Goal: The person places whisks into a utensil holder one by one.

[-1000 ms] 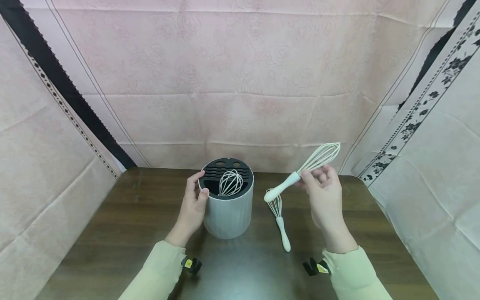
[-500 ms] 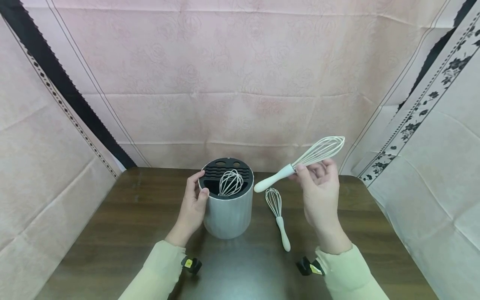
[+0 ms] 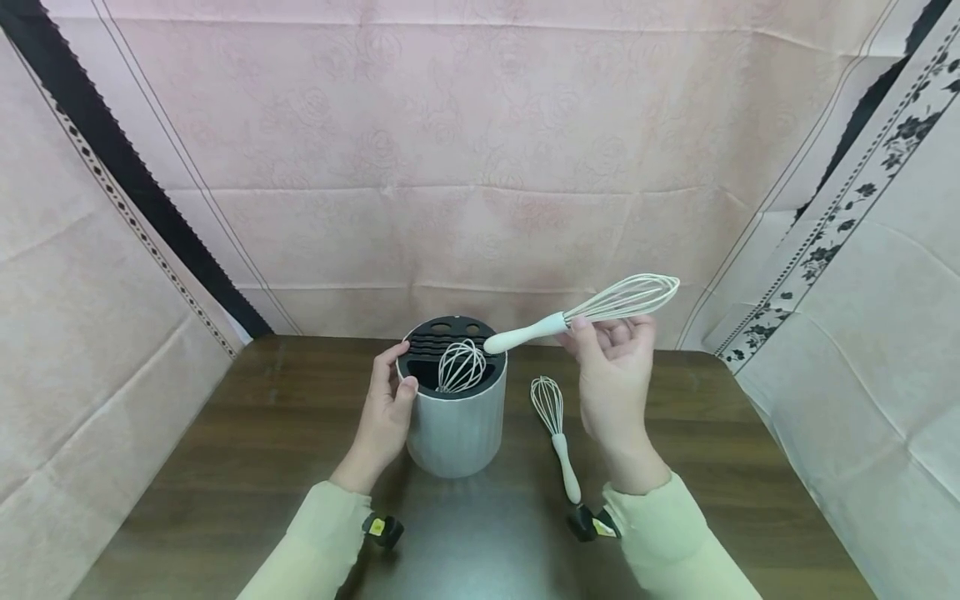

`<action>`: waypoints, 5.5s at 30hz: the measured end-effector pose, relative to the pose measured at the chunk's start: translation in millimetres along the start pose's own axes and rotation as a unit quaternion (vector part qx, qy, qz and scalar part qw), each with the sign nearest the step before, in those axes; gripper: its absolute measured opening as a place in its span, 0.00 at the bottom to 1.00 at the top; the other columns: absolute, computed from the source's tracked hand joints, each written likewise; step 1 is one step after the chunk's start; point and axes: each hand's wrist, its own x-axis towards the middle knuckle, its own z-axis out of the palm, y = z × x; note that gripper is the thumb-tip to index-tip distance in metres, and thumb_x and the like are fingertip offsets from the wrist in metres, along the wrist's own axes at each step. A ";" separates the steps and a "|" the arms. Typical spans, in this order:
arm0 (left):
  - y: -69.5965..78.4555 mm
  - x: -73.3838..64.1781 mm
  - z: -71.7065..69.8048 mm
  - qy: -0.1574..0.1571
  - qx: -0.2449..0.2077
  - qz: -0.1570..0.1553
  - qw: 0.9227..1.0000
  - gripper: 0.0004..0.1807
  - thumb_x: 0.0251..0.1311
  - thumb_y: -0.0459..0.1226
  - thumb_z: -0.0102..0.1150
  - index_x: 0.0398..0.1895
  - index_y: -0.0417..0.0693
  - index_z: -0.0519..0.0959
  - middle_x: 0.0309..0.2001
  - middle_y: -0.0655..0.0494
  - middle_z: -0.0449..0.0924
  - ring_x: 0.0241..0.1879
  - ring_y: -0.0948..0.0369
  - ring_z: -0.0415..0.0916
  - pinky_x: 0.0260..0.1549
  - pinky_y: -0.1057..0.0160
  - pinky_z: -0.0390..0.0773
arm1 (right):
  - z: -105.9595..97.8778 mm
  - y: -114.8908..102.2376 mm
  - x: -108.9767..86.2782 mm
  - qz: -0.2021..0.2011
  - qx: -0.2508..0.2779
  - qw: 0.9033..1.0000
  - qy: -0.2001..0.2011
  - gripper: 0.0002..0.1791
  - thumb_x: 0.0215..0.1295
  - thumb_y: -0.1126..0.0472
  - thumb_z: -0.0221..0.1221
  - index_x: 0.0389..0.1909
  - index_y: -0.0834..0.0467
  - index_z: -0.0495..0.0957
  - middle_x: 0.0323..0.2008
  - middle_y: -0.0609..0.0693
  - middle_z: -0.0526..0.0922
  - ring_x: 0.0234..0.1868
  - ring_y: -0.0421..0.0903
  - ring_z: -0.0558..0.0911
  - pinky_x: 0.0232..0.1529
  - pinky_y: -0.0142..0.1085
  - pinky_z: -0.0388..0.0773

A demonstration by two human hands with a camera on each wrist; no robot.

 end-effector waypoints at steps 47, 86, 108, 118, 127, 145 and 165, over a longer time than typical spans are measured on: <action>5.0 -0.9 -0.3 0.004 0.004 -0.004 1.000 0.26 0.71 0.50 0.43 0.70 0.67 0.56 0.68 0.57 0.56 0.59 0.53 0.64 0.59 0.44 0.66 | 42.5 59.0 4.6 0.107 -0.171 0.957 -0.209 0.24 0.70 0.65 0.54 0.64 0.61 0.59 0.52 0.66 0.74 0.48 0.52 0.80 0.46 0.43 0.80; 1.7 -0.9 0.8 0.007 -0.002 0.010 1.000 0.26 0.72 0.47 0.44 0.70 0.67 0.55 0.68 0.57 0.56 0.61 0.53 0.63 0.59 0.43 0.66 | 64.2 30.5 -10.7 0.043 -0.276 0.916 -0.289 0.19 0.70 0.66 0.53 0.60 0.63 0.71 0.52 0.59 0.78 0.50 0.52 0.79 0.51 0.40 0.76; -1.2 -1.4 -0.7 0.012 0.009 0.008 1.000 0.26 0.71 0.50 0.45 0.70 0.69 0.54 0.67 0.57 0.56 0.62 0.55 0.63 0.59 0.45 0.67 | 53.4 52.0 -10.8 0.089 -0.403 0.845 -0.340 0.22 0.68 0.40 0.53 0.56 0.46 0.78 0.53 0.42 0.80 0.49 0.41 0.79 0.50 0.44 0.77; 0.9 -2.2 1.4 0.012 0.005 0.012 1.000 0.26 0.71 0.49 0.44 0.70 0.68 0.55 0.67 0.56 0.56 0.61 0.54 0.64 0.59 0.45 0.67 | 32.6 30.4 -7.3 0.070 -0.377 0.873 -0.302 0.18 0.73 0.56 0.50 0.58 0.60 0.74 0.53 0.57 0.79 0.53 0.47 0.77 0.54 0.40 0.73; 2.2 -2.0 0.8 0.006 0.001 0.015 1.000 0.26 0.71 0.50 0.43 0.70 0.68 0.54 0.68 0.56 0.56 0.61 0.53 0.64 0.58 0.44 0.67 | -10.8 24.2 -7.9 0.075 -0.403 0.869 -0.276 0.19 0.72 0.59 0.52 0.59 0.64 0.70 0.52 0.57 0.78 0.54 0.50 0.76 0.53 0.29 0.70; 4.0 -2.0 3.4 0.007 -0.003 0.004 1.000 0.26 0.71 0.49 0.44 0.70 0.70 0.54 0.67 0.57 0.56 0.61 0.54 0.64 0.58 0.45 0.67 | -127.4 81.1 -24.9 0.200 -0.544 0.786 -0.215 0.37 0.63 0.40 0.59 0.64 0.60 0.65 0.55 0.61 0.75 0.53 0.54 0.77 0.51 0.49 0.74; 3.0 -1.7 2.7 0.010 0.002 0.006 1.000 0.26 0.71 0.48 0.43 0.70 0.70 0.54 0.68 0.58 0.55 0.62 0.55 0.62 0.59 0.44 0.66 | -147.5 110.0 -40.1 0.268 -0.578 0.735 -0.230 0.33 0.61 0.56 0.64 0.61 0.68 0.65 0.35 0.53 0.81 0.36 0.46 0.78 0.39 0.41 0.74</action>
